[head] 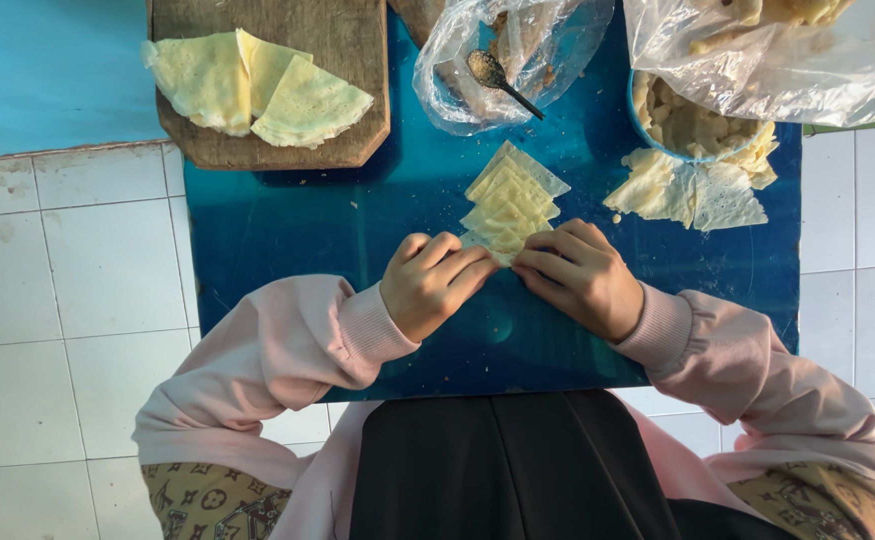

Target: The person sits at a small table folding thin yellow crepe squares. They spoon a brown filling from a plastic-lined container onto a crepe, fold the crepe over the filling and press the edges to seal it, placing finished parcels aside and repeating with more crepes.

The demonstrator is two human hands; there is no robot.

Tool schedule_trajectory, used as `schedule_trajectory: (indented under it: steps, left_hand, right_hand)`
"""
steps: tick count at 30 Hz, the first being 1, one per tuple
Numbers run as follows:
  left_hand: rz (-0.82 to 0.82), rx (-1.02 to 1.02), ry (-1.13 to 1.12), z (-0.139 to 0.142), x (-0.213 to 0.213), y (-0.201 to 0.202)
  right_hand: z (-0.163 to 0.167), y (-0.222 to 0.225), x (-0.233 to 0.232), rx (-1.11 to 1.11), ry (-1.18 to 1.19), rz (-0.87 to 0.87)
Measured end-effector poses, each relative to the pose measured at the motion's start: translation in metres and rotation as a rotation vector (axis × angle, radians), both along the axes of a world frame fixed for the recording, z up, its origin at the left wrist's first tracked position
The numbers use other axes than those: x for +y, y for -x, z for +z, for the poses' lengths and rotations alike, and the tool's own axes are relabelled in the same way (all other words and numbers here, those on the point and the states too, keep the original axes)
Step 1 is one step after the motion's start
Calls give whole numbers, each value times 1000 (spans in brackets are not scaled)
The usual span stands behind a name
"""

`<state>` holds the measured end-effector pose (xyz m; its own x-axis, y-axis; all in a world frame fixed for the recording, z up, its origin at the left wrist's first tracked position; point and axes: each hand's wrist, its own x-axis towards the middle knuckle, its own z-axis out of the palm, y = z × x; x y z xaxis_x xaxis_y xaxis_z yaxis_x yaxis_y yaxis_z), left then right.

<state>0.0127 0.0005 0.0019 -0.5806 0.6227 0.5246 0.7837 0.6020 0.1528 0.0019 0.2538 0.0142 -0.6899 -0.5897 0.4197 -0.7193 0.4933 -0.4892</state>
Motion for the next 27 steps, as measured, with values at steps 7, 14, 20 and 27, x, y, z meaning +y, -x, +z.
schedule_trajectory:
  steps: [7, 14, 20, 27]
  left_hand:
    - [133, 83, 42, 7, 8, -14]
    - [82, 82, 19, 5, 11, -15]
    - [62, 104, 53, 6, 7, -14]
    - [127, -43, -23, 10, 14, -8]
  right_hand:
    - [6, -9, 1, 83, -28, -5]
    - [7, -14, 4, 120, -46, 10]
    - [12, -14, 3, 148, -88, 31]
    - [15, -3, 4, -130, -84, -40]
